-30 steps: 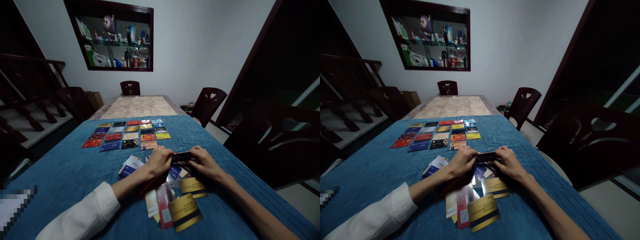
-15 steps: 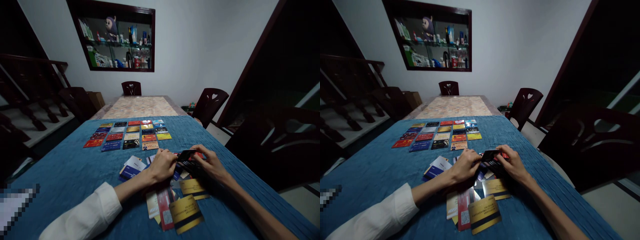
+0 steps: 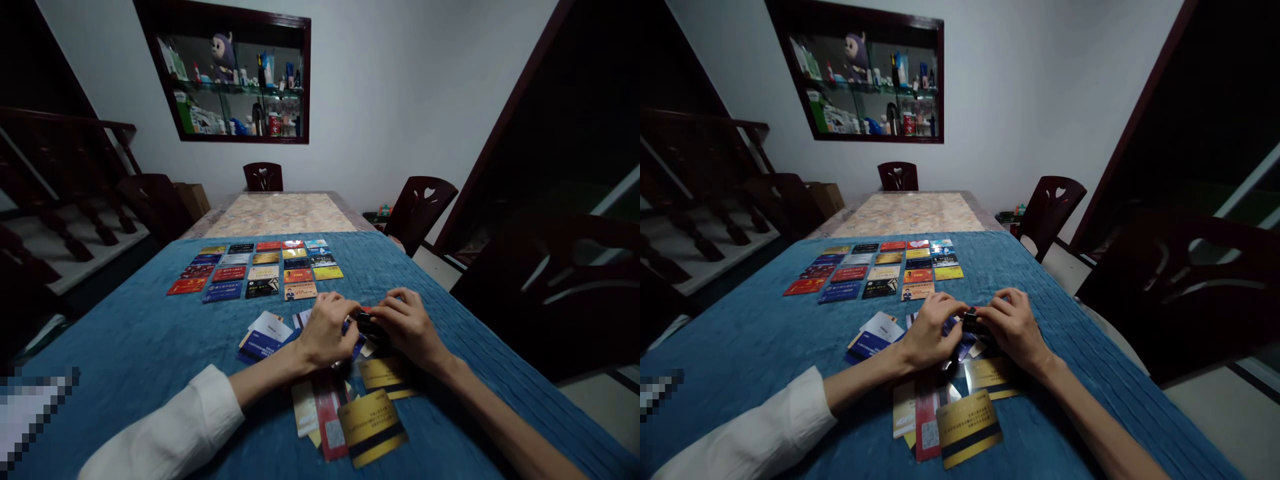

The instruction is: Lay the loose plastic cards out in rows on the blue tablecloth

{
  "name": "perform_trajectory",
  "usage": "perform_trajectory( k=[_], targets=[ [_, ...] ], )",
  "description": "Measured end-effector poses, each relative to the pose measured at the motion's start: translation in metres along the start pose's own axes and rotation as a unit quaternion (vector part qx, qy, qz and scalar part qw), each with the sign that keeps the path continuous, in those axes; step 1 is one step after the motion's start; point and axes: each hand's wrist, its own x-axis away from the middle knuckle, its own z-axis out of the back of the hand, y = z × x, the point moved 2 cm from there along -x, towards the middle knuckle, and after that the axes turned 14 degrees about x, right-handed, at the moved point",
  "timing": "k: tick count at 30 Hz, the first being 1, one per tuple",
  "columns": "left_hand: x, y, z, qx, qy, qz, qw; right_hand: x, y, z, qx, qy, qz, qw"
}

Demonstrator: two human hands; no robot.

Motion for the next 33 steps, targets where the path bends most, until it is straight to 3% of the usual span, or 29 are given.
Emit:
perform_trajectory(
  k=[8, 18, 33],
  targets=[
    [0.000, -0.007, -0.006, -0.036, -0.057, 0.037, 0.997, 0.000, -0.007, -0.006, 0.001, -0.024, 0.005, 1.000],
    [-0.001, -0.020, 0.001, -0.033, -0.024, 0.116, 0.992, 0.007, -0.004, -0.010, 0.034, -0.094, 0.032, 0.994],
    [-0.005, -0.028, 0.009, -0.024, 0.006, 0.139, 0.990, 0.007, -0.001, -0.010, 0.099, -0.084, 0.040, 0.991]
  ],
)
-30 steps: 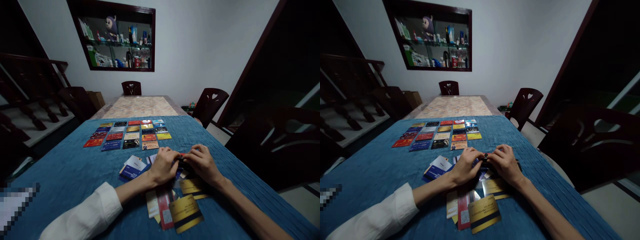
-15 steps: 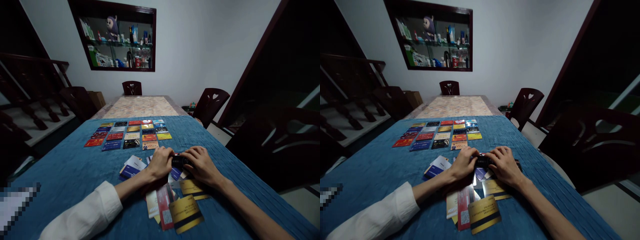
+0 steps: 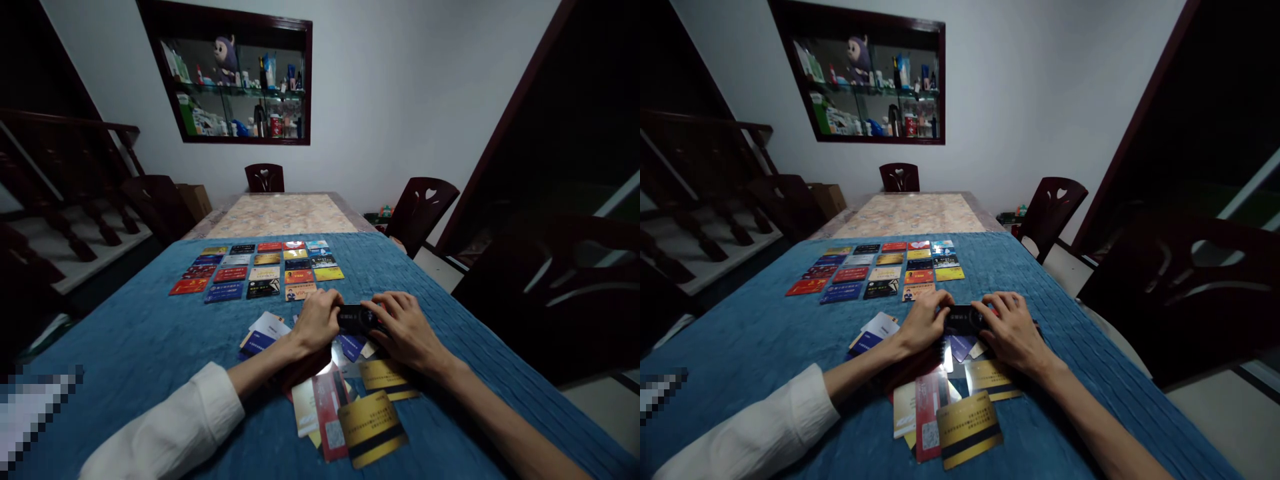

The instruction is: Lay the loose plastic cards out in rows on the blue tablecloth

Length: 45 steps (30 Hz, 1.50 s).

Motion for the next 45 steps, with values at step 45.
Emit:
perform_trajectory(
  k=[45],
  targets=[
    [-0.039, -0.033, 0.016, -0.223, -0.091, 0.059, 0.969, -0.071, 0.039, -0.080, -0.178, -0.179, -0.004, 0.968]
  ],
)
